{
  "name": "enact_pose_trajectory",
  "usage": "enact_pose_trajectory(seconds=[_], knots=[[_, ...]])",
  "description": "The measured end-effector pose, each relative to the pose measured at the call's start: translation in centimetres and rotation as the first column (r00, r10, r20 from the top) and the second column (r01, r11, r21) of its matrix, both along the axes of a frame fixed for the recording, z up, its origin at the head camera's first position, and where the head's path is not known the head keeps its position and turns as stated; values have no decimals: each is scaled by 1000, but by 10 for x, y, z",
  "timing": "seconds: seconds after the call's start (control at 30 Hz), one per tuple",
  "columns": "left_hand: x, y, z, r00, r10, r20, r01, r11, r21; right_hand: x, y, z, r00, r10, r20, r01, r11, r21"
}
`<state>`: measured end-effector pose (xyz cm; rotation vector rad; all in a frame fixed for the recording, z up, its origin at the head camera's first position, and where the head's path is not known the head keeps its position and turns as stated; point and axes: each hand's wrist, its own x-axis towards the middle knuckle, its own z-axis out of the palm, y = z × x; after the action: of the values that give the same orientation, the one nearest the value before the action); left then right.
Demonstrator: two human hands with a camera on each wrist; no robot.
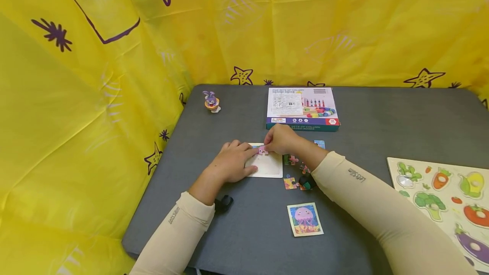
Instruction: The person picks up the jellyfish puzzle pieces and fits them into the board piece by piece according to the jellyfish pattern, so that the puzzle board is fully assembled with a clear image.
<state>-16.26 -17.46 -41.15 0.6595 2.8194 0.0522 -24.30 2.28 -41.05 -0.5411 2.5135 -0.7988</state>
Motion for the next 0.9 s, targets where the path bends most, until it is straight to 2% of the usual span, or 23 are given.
enact_pose_trajectory(seconds=[0.2,0.37,0.6,0.9], knots=[[-2,4,0,1000,6,10,-5,999,-49,0,3,0,997,11,-74,-8,999,34],[-2,6,-1,1000,15,11,-14,998,-64,-1,21,4,993,13,-121,-9,999,37],[-2,8,-1,1000,23,0,-23,999,-49,-1,72,12,985,26,-170,-3,991,133],[-3,11,-2,1000,30,-4,-30,999,-15,4,132,7,980,37,-198,8,975,222]])
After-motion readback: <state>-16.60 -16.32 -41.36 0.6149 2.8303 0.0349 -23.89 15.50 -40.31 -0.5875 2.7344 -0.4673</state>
